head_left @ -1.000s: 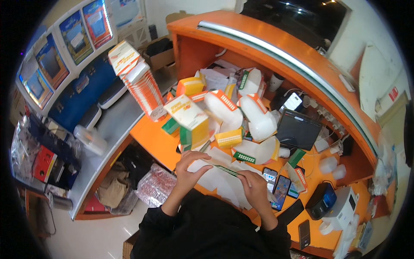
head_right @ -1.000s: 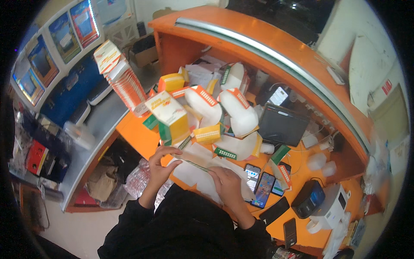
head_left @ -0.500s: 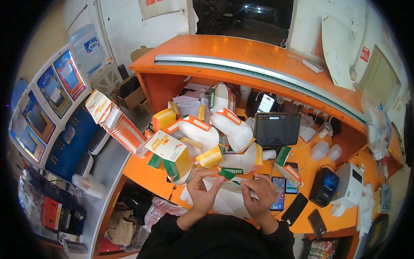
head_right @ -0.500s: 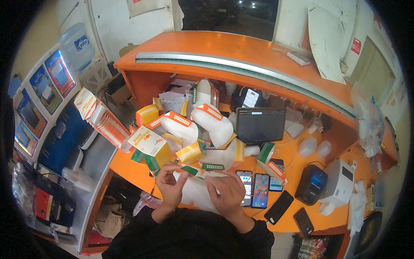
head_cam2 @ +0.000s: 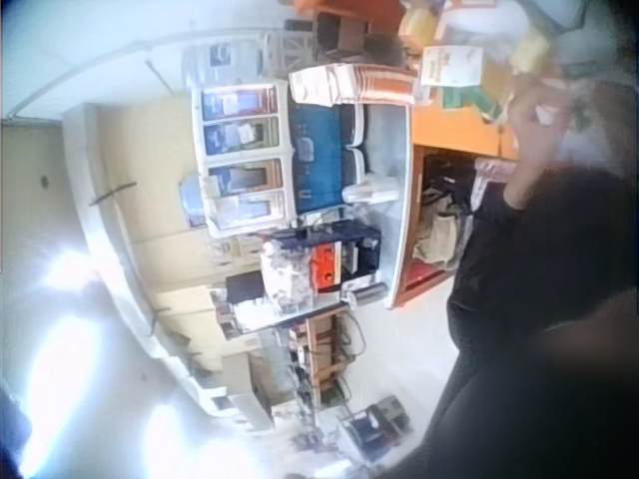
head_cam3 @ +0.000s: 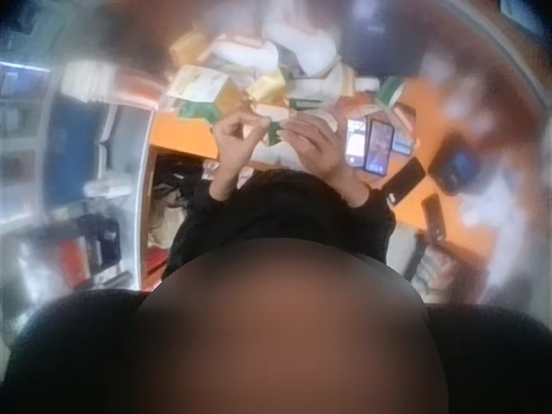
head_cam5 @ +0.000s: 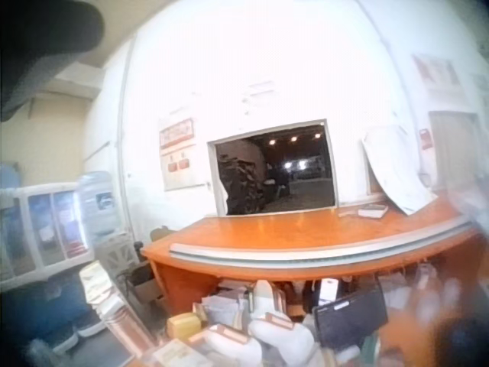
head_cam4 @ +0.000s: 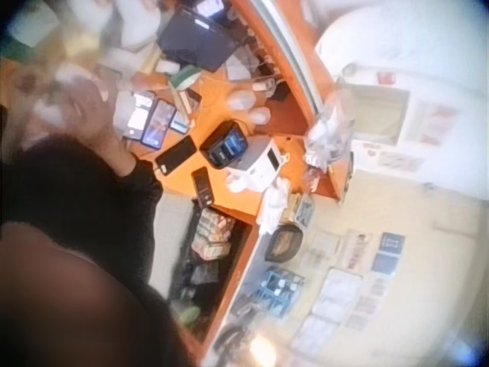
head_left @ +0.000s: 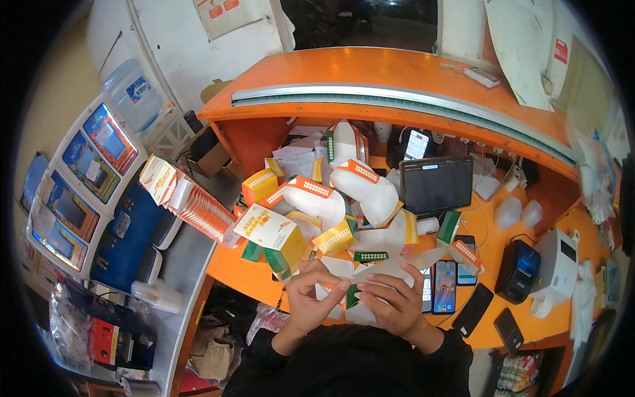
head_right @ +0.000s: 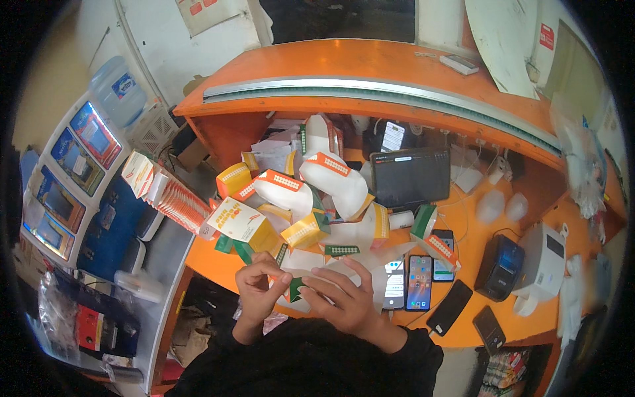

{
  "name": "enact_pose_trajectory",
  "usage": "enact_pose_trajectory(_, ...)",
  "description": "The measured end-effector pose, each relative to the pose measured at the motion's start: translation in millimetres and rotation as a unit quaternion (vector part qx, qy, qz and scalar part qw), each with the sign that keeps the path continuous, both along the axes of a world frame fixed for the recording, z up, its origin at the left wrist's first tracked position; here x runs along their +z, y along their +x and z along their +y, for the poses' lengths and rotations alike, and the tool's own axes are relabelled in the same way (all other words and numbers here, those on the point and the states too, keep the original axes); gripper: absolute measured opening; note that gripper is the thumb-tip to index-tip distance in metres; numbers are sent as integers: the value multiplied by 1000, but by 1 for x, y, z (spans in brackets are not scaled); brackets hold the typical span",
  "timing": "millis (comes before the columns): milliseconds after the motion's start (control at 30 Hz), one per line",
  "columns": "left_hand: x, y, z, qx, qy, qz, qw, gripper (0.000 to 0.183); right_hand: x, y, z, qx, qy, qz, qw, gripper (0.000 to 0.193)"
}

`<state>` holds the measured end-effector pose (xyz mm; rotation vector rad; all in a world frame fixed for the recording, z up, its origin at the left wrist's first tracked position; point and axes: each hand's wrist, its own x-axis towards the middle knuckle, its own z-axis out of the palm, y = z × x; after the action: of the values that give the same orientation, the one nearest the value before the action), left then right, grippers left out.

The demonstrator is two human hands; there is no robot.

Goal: The person assembles small printed cardboard boxes by folding and interlocking the flaps. They handle multiple flat pieces, fold them into shape, and place the completed boxes on the counter. The process is repeated for several units.

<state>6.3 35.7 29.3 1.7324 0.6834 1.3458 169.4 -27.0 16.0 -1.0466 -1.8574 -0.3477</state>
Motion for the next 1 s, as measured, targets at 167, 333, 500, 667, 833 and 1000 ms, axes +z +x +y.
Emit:
enact_pose_trajectory(167, 7, 8, -6, -28, 30, 10, 999, 8, -1, 1, -4, 3, 21, 45, 999, 22)
enact_pose_trajectory(333, 11, 7, -9, -79, 118, 83, 986, 8, 0, 14, -6, 184, -148, 199, 951, 21)
enact_pose_trajectory(500, 4, 19, -18, -58, 72, -9, 996, 10, -1, 18, -18, 147, -30, 139, 979, 19)
enact_pose_trajectory(667, 3, 26, -26, -67, -44, -56, 995, 12, -4, 19, -19, 46, 60, 86, 993, 23)
enact_pose_trajectory(833, 6, 26, -26, -90, -73, 6, 993, 11, -1, 26, -20, 107, -48, 152, 981, 15)
enact_pose_trajectory(1000, 6, 25, -32, -51, 68, 124, 989, 12, 8, 40, -20, 289, -258, 249, 887, 9)
